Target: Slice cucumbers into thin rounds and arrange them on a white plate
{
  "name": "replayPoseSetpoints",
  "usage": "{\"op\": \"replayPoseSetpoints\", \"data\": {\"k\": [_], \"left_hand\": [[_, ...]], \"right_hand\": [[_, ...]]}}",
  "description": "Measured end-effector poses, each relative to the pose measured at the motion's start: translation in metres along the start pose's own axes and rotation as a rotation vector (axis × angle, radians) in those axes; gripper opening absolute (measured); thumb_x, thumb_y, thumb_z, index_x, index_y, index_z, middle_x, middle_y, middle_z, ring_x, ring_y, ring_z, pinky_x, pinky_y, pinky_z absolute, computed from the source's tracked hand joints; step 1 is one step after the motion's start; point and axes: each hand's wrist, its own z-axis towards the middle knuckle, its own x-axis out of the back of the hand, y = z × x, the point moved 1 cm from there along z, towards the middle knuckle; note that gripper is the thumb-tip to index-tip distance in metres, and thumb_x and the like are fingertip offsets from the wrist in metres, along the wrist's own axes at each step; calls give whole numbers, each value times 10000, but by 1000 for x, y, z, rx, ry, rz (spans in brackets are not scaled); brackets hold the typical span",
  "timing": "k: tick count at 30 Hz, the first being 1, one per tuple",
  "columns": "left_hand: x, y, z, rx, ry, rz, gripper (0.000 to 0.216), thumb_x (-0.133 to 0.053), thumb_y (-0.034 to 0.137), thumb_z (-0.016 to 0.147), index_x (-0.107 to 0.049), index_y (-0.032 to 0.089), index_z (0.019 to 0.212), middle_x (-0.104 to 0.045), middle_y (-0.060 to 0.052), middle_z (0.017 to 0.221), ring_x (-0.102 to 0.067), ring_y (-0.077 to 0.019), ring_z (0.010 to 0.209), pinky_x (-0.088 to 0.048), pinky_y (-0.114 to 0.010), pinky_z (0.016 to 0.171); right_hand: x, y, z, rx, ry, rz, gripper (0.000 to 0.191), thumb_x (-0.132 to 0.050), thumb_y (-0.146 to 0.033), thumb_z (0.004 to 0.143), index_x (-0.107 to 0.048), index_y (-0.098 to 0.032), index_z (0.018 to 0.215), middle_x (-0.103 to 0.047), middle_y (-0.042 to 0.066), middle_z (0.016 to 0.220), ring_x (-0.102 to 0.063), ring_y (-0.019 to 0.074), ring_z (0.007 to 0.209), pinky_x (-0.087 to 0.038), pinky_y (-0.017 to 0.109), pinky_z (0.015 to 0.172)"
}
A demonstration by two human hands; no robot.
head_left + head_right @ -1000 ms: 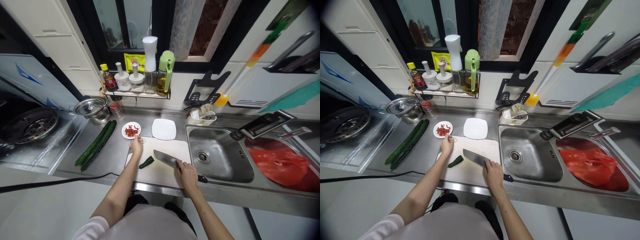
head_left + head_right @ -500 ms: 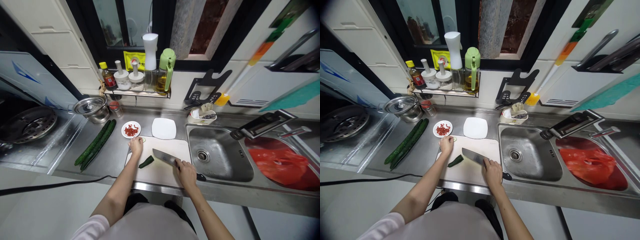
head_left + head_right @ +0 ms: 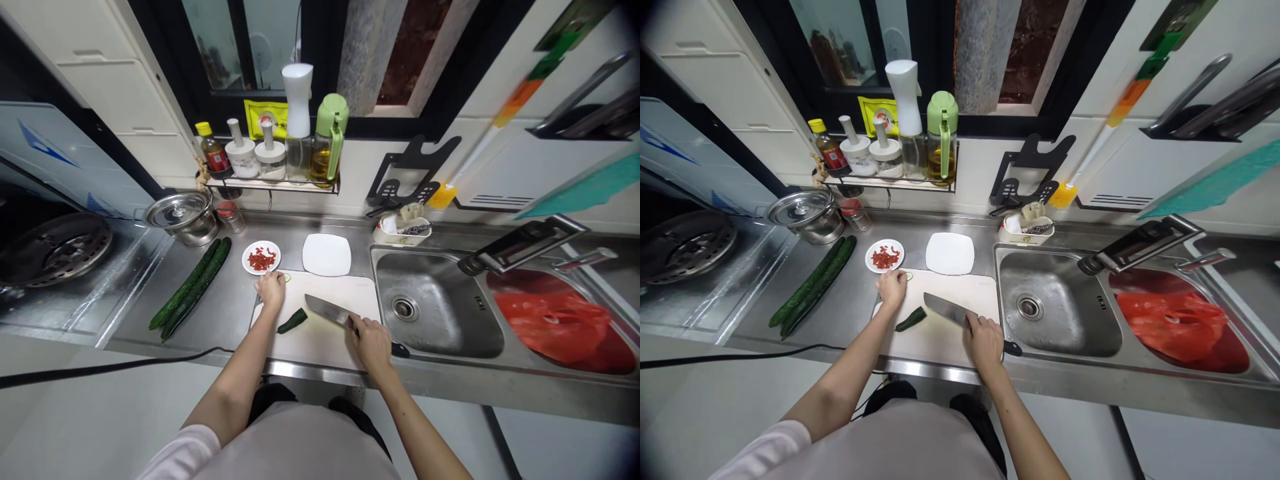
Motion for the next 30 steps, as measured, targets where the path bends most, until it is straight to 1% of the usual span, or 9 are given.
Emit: {"op": "replayPoseSetpoints", "data": {"k": [4,7,10,15,20,24,28,30], "left_hand": [[0,-1,0,25,3,-56,216,-510,280,854,-711,243,925,-682,-84,984,-528,-271,1008,-314,-413,875],[1,-5,-1,56,37,-96,231,-501,283,861,-698,258,979,-682,-77,1000,-532,-269,1004,-320,-413,867],[2,-6,-5,30,47,-72,228,-505,293,861,-698,269,979,-669,-76,1030,-524,-275,1022,-320,-422,874],[1,-4,-7,4,11,-29,213,-537,301,841,-709,270,962,-657,-85,1035,-514,-289,1037,-319,-441,893],[6,-3,-10,50,36,-128,210,-557,293,825,-702,274,975,-658,-73,1024,-529,-278,1025,-333,-432,906],[12,-10,-30,50,73,-211,217,-550,288,823,-695,267,983,-660,-61,1020,-548,-264,994,-362,-415,891],[17,-21,-60,-23,70,-290,216,-534,316,835,-695,238,957,-670,-57,964,-573,-230,917,-405,-369,851],[19,-27,-75,-80,61,-313,218,-526,322,842,-694,222,938,-674,-57,941,-581,-217,889,-418,-354,839]], "right_hand": [[1,0,-1,0,-7,3,314,-538,-221,848,-617,-244,1151,-656,48,880,-548,188,869,-284,284,748],[0,1,-2,-6,-8,11,320,-531,-214,846,-613,-242,1155,-655,49,880,-547,185,869,-286,281,750],[0,3,-1,-10,-4,22,312,-526,-210,846,-618,-243,1143,-658,44,885,-549,181,869,-288,280,761],[3,2,1,-22,-1,23,298,-533,-207,844,-630,-251,1123,-665,34,879,-554,181,859,-288,282,756],[6,1,3,-43,-2,64,280,-533,-215,849,-640,-250,1105,-673,33,888,-563,173,850,-294,273,755],[4,-1,4,-62,-11,98,284,-530,-221,847,-646,-256,1103,-681,32,900,-569,171,856,-305,264,751],[1,-4,7,-83,-12,177,295,-515,-228,852,-650,-263,1112,-694,29,924,-585,164,875,-322,246,751],[1,-5,8,-104,-7,222,290,-496,-262,870,-653,-268,1114,-701,30,948,-596,165,881,-336,243,747]]}}
